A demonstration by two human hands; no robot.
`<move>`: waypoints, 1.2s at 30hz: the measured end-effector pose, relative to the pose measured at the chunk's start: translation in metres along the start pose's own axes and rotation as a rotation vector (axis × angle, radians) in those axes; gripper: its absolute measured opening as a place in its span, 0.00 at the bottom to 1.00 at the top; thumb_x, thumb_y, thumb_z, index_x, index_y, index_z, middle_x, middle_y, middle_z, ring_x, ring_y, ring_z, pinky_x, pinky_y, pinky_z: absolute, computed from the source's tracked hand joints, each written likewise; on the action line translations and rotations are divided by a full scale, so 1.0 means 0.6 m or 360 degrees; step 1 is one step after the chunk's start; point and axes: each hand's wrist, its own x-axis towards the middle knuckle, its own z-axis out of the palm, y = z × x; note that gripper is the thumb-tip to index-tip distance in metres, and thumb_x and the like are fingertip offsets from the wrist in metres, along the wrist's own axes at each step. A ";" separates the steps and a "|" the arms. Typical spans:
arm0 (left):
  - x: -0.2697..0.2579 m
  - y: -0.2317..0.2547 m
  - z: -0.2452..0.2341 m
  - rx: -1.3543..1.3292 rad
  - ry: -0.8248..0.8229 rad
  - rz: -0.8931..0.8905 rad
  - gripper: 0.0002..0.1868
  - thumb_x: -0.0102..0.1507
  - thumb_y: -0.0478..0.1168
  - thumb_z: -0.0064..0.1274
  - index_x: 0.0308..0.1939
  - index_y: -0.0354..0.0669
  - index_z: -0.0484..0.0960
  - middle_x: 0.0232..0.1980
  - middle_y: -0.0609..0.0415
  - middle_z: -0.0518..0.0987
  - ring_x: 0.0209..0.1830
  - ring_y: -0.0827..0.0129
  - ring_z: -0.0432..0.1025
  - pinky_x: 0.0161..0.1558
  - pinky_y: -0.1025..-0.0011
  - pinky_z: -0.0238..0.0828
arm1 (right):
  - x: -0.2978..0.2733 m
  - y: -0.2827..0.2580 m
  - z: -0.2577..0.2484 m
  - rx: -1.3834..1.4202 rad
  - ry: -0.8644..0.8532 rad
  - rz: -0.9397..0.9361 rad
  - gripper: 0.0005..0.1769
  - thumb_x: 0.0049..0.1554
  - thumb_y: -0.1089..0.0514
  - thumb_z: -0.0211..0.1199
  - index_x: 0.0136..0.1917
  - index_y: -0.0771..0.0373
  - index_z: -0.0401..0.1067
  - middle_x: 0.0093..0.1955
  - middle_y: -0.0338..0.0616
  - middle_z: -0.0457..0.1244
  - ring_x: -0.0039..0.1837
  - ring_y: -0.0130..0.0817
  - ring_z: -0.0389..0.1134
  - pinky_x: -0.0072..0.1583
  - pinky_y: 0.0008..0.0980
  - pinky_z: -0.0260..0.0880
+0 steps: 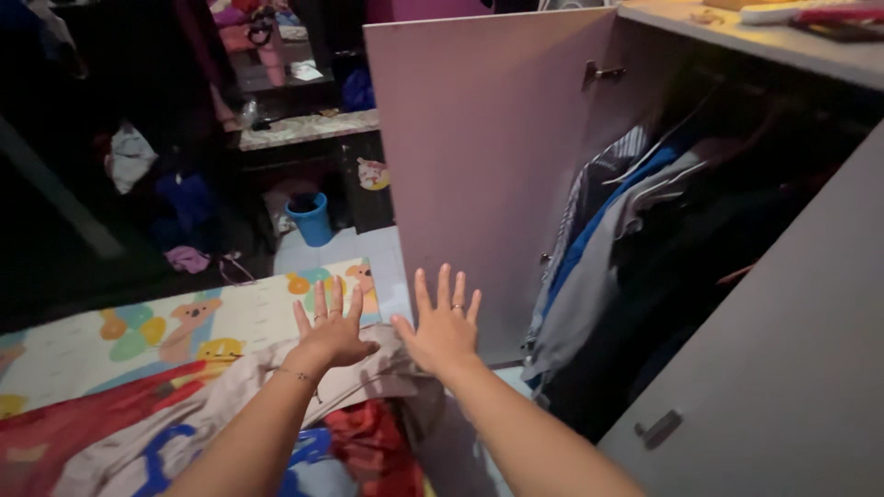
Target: The person opens a wardrobe and hangs a black garment on a pink hanger, then places it inside. Next, they pick up a light-colored garment on a blue hanger, adjust it, and hang it in the wardrobe.
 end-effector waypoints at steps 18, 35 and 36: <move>-0.041 -0.262 0.136 0.0195 -0.0213 0.0038 0.65 0.55 0.69 0.61 0.83 0.61 0.35 0.85 0.43 0.21 0.84 0.45 0.17 0.74 0.32 0.17 | -0.085 -0.253 0.213 0.0101 -0.0076 -0.0064 0.52 0.58 0.32 0.55 0.84 0.52 0.34 0.86 0.60 0.27 0.84 0.63 0.28 0.77 0.65 0.28; -0.040 -0.395 0.295 -0.0271 -0.0589 -0.0412 0.59 0.43 0.66 0.77 0.66 0.55 0.55 0.68 0.48 0.63 0.71 0.54 0.58 0.66 0.45 0.51 | -0.139 -0.273 0.284 0.0023 -0.0594 -0.0542 0.59 0.56 0.43 0.61 0.86 0.50 0.25 0.87 0.60 0.24 0.85 0.63 0.27 0.78 0.64 0.27; -0.040 -0.402 0.298 -0.0280 -0.0584 -0.0418 0.55 0.43 0.66 0.76 0.63 0.54 0.59 0.66 0.49 0.66 0.69 0.55 0.61 0.65 0.48 0.53 | -0.139 -0.275 0.285 0.0024 -0.0601 -0.0557 0.60 0.56 0.43 0.61 0.86 0.50 0.25 0.87 0.60 0.24 0.85 0.63 0.26 0.78 0.64 0.27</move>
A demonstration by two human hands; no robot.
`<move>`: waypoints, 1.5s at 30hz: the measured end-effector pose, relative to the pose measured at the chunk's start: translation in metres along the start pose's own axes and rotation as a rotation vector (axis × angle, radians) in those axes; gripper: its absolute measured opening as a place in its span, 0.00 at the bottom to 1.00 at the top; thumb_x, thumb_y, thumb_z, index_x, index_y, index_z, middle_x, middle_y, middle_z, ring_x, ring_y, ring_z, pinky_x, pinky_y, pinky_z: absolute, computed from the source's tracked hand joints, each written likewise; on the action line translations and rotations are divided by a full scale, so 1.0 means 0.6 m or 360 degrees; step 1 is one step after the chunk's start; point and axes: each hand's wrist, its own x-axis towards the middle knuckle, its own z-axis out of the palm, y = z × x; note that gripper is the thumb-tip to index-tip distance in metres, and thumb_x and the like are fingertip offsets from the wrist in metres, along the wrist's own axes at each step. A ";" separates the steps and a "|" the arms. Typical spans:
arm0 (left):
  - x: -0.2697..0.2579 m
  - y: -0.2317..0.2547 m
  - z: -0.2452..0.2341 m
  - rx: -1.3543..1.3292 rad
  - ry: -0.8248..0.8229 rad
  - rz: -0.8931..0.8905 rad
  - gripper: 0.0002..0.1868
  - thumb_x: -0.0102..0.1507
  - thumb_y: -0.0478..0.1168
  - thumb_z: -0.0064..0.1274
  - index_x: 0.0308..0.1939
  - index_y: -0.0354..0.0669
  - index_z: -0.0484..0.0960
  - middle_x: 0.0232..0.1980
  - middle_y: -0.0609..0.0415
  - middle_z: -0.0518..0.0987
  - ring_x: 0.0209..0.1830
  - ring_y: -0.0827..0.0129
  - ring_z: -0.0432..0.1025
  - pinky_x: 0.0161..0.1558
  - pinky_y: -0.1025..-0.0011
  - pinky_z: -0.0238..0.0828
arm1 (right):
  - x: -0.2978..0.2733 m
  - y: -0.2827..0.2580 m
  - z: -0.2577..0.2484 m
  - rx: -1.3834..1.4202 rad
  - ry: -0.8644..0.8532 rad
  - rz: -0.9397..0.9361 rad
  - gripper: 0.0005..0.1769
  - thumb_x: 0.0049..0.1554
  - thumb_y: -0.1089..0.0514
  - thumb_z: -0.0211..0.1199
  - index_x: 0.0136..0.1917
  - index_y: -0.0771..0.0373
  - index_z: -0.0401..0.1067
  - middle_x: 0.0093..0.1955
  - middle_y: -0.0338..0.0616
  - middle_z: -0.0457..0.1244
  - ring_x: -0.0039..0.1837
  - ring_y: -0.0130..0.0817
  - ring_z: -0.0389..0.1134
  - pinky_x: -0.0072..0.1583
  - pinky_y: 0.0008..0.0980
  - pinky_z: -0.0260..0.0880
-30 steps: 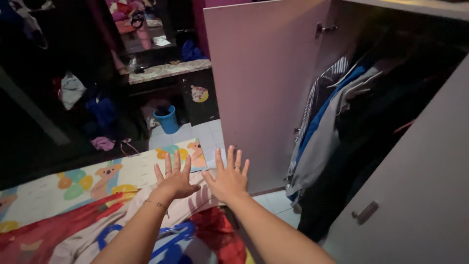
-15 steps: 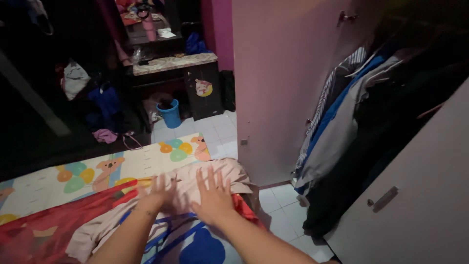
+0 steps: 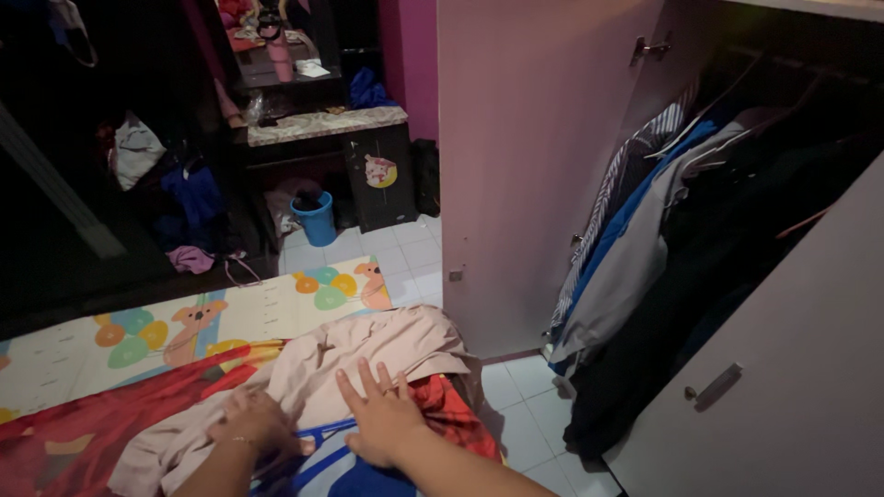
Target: The person opens a wardrobe and hangs a black garment on a pink hanger, then places it inside. Next, they pick up a light-colored garment on a blue hanger, adjust it, and hang it in the wardrobe.
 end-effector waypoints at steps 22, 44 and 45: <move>-0.036 0.150 -0.056 -0.0208 0.0881 0.1212 0.21 0.46 0.41 0.68 0.41 0.42 0.82 0.40 0.40 0.82 0.43 0.46 0.77 0.47 0.53 0.75 | 0.020 0.043 -0.081 0.0030 0.0108 0.0160 0.72 0.46 0.47 0.75 0.85 0.50 0.26 0.87 0.56 0.30 0.82 0.51 0.46 0.77 0.62 0.42; -0.237 0.672 -0.293 -0.0525 0.0756 0.2226 0.05 0.53 0.31 0.54 0.33 0.40 0.81 0.32 0.44 0.83 0.36 0.54 0.80 0.39 0.62 0.76 | -0.177 0.420 -0.287 0.0279 0.1256 0.0566 0.33 0.49 0.71 0.52 0.68 0.55 0.66 0.54 0.57 0.68 0.57 0.63 0.67 0.55 0.55 0.67; -0.255 0.687 -0.308 -0.0509 0.0797 0.2287 0.06 0.53 0.33 0.57 0.33 0.39 0.81 0.32 0.44 0.82 0.36 0.53 0.79 0.39 0.62 0.75 | -0.189 0.433 -0.304 0.0264 0.1261 0.0596 0.34 0.49 0.71 0.53 0.69 0.55 0.65 0.54 0.58 0.68 0.57 0.63 0.67 0.55 0.56 0.67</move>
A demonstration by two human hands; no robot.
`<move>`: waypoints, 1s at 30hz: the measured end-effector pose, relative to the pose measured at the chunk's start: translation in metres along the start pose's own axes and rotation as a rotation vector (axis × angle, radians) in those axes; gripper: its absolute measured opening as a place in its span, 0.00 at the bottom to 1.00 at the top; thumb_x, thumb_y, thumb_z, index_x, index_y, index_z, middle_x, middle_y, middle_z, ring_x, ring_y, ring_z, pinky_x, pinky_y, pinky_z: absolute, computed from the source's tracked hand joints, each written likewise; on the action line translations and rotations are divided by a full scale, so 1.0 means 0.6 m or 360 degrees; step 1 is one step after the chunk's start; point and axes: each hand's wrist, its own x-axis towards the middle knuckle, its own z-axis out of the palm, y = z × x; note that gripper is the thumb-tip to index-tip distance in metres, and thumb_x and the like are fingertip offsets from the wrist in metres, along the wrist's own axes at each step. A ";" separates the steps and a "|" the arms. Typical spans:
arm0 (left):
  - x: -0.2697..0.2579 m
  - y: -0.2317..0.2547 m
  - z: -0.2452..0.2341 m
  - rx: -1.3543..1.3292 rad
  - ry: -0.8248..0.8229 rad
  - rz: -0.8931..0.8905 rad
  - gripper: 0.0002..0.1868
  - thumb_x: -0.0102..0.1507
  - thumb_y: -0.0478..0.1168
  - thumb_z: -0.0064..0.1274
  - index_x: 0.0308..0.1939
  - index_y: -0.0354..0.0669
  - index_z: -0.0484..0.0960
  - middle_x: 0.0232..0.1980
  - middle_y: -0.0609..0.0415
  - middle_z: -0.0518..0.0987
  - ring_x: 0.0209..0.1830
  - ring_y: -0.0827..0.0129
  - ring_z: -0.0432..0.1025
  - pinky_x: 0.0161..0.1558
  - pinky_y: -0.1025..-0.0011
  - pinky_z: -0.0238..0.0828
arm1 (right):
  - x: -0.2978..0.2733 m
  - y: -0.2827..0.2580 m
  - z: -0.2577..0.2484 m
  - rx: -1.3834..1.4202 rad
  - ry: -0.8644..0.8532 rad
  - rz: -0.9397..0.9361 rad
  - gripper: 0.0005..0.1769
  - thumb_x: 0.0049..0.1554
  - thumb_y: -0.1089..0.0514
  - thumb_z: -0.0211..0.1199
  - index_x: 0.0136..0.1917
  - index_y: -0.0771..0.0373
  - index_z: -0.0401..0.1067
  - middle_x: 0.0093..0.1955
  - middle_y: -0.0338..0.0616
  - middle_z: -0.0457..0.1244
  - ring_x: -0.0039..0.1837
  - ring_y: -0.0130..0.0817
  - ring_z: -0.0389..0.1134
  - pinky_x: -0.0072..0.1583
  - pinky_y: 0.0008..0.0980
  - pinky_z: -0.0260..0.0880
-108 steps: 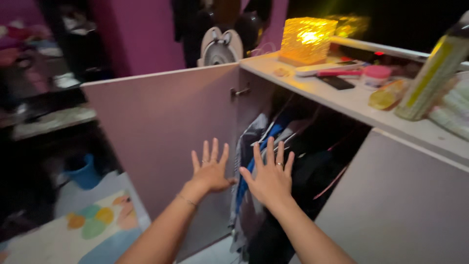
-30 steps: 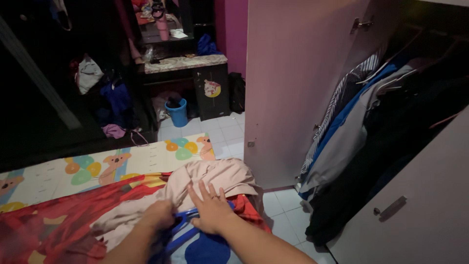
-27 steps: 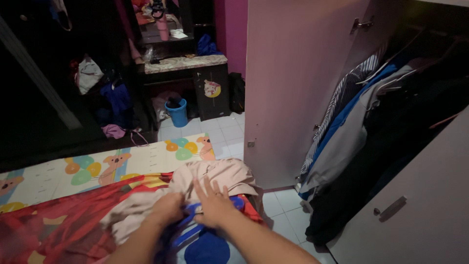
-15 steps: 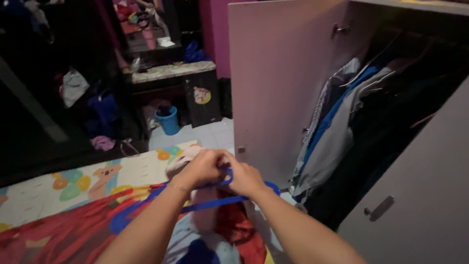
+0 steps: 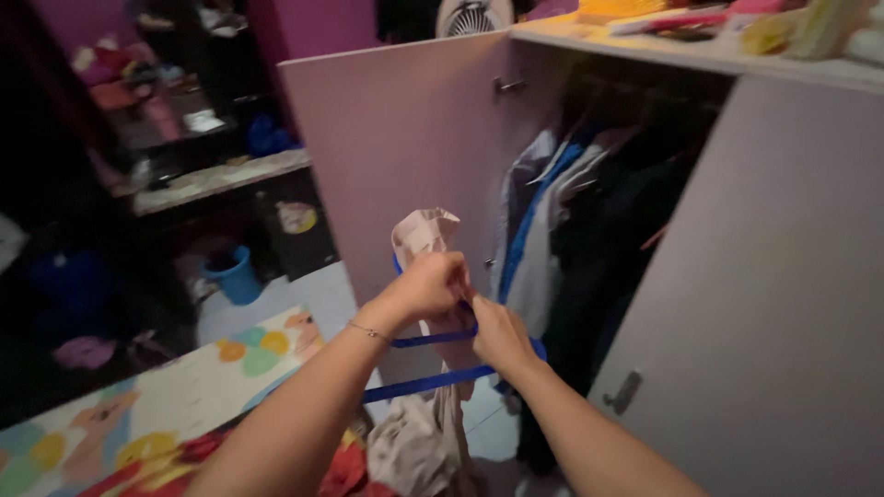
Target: The person opens a wardrobe and hangs a black garment on a pink hanger, then places it inside. Next, they pick up a light-colored garment on a blue hanger, adjust it, and hang it in the wardrobe.
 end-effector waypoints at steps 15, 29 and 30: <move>-0.121 -0.410 0.068 -0.0301 -0.0247 -0.0597 0.21 0.67 0.48 0.44 0.62 0.51 0.78 0.51 0.56 0.83 0.50 0.69 0.78 0.53 0.70 0.73 | 0.050 0.079 -0.191 0.0231 0.0219 0.0138 0.16 0.58 0.57 0.60 0.60 0.59 0.67 0.46 0.63 0.68 0.52 0.64 0.67 0.50 0.54 0.67; 0.001 -0.220 0.430 -0.0681 -0.0247 -0.1106 0.30 0.61 0.51 0.57 0.65 0.42 0.77 0.55 0.44 0.84 0.55 0.57 0.79 0.56 0.64 0.73 | 0.150 0.090 -0.171 0.0795 0.0204 0.0148 0.22 0.53 0.69 0.59 0.61 0.62 0.69 0.38 0.48 0.68 0.40 0.34 0.69 0.43 0.33 0.70; 0.017 -0.227 0.433 -0.0696 -0.0155 -0.1152 0.25 0.66 0.49 0.50 0.64 0.42 0.79 0.53 0.44 0.86 0.52 0.58 0.80 0.52 0.64 0.73 | 0.156 0.117 -0.158 0.0765 0.0227 0.0180 0.21 0.52 0.70 0.58 0.59 0.62 0.70 0.38 0.47 0.69 0.40 0.34 0.71 0.42 0.34 0.71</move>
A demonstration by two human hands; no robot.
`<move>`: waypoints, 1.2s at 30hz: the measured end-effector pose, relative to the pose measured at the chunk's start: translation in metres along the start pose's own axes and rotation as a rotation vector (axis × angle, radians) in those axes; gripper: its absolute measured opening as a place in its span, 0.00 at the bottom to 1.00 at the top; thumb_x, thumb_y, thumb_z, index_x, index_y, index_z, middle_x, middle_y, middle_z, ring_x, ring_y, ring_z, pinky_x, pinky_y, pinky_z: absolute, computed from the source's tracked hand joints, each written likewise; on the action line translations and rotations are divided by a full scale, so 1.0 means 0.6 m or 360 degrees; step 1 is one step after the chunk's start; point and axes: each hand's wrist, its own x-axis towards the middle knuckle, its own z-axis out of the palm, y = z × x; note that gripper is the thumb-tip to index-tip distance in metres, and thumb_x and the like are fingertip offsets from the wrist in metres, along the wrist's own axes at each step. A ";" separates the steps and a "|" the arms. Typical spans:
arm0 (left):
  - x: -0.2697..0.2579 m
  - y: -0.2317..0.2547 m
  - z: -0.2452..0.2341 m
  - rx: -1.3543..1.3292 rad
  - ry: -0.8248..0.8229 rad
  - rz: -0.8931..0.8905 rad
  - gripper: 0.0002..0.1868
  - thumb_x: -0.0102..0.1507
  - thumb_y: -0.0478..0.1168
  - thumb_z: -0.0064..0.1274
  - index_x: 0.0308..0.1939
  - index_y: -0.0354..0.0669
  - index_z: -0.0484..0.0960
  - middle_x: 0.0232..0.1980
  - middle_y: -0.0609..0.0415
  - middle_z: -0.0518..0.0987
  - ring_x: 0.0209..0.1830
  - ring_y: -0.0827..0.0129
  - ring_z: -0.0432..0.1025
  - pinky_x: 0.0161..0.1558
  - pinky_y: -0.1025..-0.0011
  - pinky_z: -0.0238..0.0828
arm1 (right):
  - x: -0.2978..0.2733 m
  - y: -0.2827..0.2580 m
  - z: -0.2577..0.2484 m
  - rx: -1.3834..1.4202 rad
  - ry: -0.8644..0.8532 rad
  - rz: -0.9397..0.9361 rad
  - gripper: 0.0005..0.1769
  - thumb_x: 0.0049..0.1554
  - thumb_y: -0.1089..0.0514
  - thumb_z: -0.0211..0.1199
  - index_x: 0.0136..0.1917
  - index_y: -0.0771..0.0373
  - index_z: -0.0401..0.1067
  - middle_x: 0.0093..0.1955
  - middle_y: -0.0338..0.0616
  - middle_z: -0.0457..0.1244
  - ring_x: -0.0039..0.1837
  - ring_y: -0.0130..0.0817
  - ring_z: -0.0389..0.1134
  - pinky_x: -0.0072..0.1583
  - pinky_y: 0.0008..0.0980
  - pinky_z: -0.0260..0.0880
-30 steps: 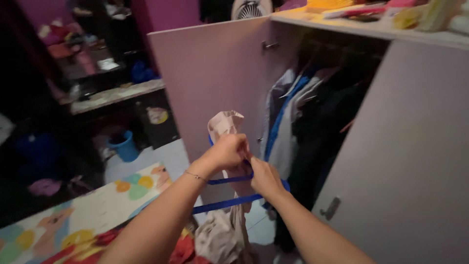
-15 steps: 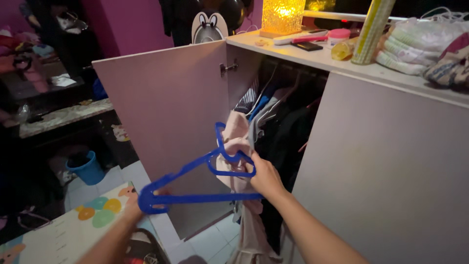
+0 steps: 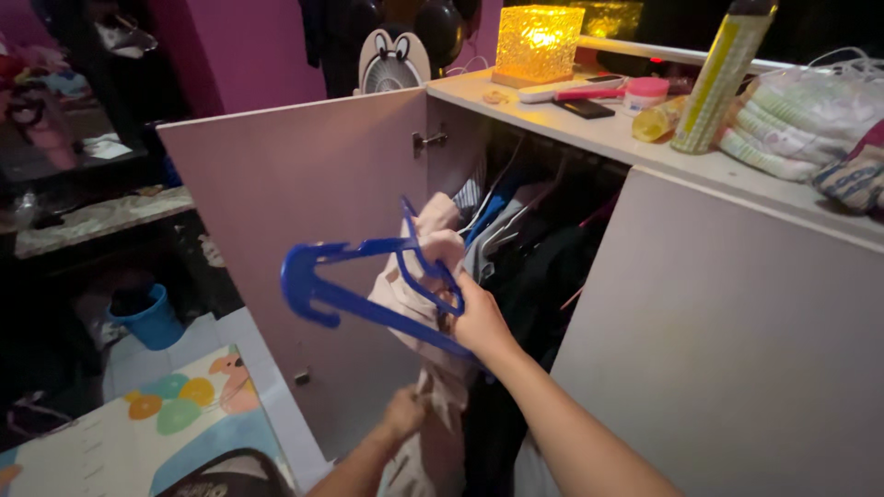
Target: The person opens a wardrobe and hangs a black garment on a pink hanger, then places it inside. Next, they pick up a light-colored garment on a blue hanger, adjust it, and hang it in the wardrobe.
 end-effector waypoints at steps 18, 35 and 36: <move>0.029 0.329 -0.242 -0.1138 -0.0105 0.0057 0.15 0.70 0.51 0.44 0.45 0.45 0.77 0.30 0.53 0.77 0.26 0.64 0.72 0.24 0.64 0.74 | -0.019 0.113 0.057 0.0054 -0.0282 0.0037 0.25 0.53 0.51 0.73 0.60 0.64 0.71 0.42 0.46 0.70 0.44 0.41 0.73 0.46 0.41 0.72; -0.106 0.035 -0.139 0.0369 0.0066 -0.0017 0.31 0.57 0.56 0.61 0.56 0.42 0.73 0.50 0.44 0.80 0.53 0.52 0.76 0.54 0.60 0.72 | 0.089 -0.001 0.081 0.0602 0.0057 0.0668 0.14 0.54 0.55 0.66 0.51 0.58 0.67 0.27 0.40 0.62 0.23 0.32 0.61 0.26 0.35 0.58; -0.078 0.017 -0.128 0.0226 0.0027 -0.0057 0.25 0.59 0.54 0.58 0.52 0.41 0.77 0.44 0.45 0.85 0.48 0.55 0.81 0.51 0.62 0.76 | 0.090 -0.005 0.080 0.0563 0.0041 0.0681 0.14 0.55 0.55 0.66 0.51 0.60 0.68 0.27 0.41 0.61 0.23 0.32 0.61 0.26 0.35 0.57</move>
